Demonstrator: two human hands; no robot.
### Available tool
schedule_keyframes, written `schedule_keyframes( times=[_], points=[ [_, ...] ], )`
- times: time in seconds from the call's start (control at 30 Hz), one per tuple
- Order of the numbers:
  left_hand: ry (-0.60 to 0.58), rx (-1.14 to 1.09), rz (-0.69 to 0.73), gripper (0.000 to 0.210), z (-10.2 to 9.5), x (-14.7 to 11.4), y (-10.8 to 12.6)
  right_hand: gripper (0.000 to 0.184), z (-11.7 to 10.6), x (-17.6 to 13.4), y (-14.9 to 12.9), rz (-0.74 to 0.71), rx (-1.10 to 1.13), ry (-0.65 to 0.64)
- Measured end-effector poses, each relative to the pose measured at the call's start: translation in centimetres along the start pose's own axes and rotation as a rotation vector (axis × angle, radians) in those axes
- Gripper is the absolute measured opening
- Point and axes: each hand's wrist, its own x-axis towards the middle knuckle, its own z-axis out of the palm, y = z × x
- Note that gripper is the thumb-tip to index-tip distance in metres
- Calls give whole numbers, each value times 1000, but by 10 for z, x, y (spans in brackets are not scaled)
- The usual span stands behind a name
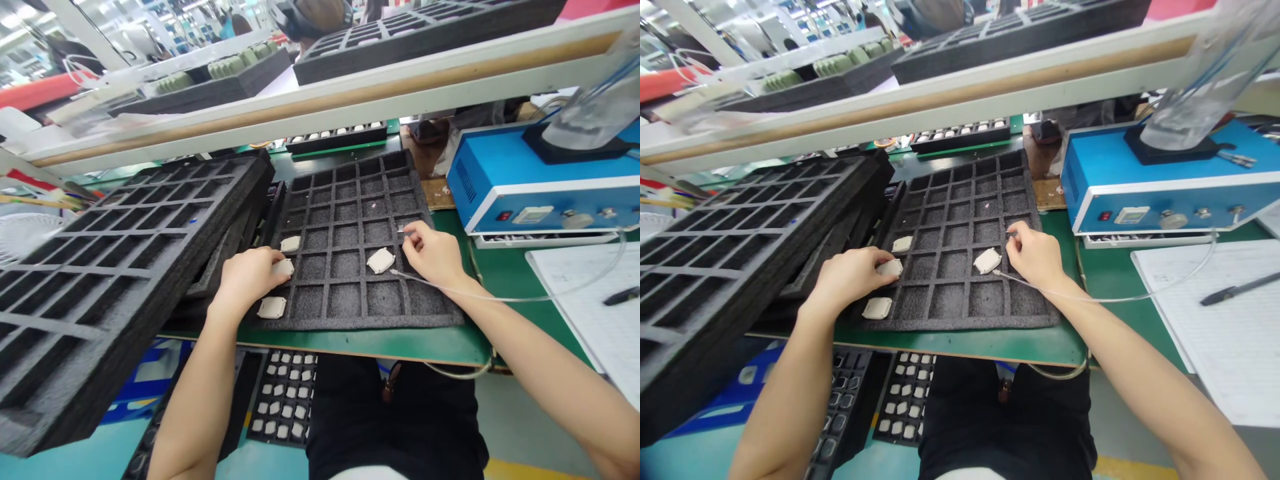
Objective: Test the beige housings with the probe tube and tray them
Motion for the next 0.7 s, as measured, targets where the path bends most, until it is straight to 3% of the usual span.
schedule_keyframes(
  times=[0.1,0.2,0.3,0.4,0.53,0.7],
  points=[
    [154,-143,25,29,-5,-5,9,21,1,-1,0,-45,23,14],
    [265,-630,71,35,-10,0,26,20,1,-3,0,-118,48,35],
    [137,-1172,130,44,-11,16,54,21,1,-5,-1,-180,63,18],
    [-99,-1472,221,40,-7,33,84,23,0,-5,-2,-206,84,-22],
    [-304,-1613,266,38,6,47,120,24,-4,-4,-4,-191,280,-91],
    [-297,-1716,211,43,20,51,140,23,-6,-2,-3,-59,589,-139]
  ],
)
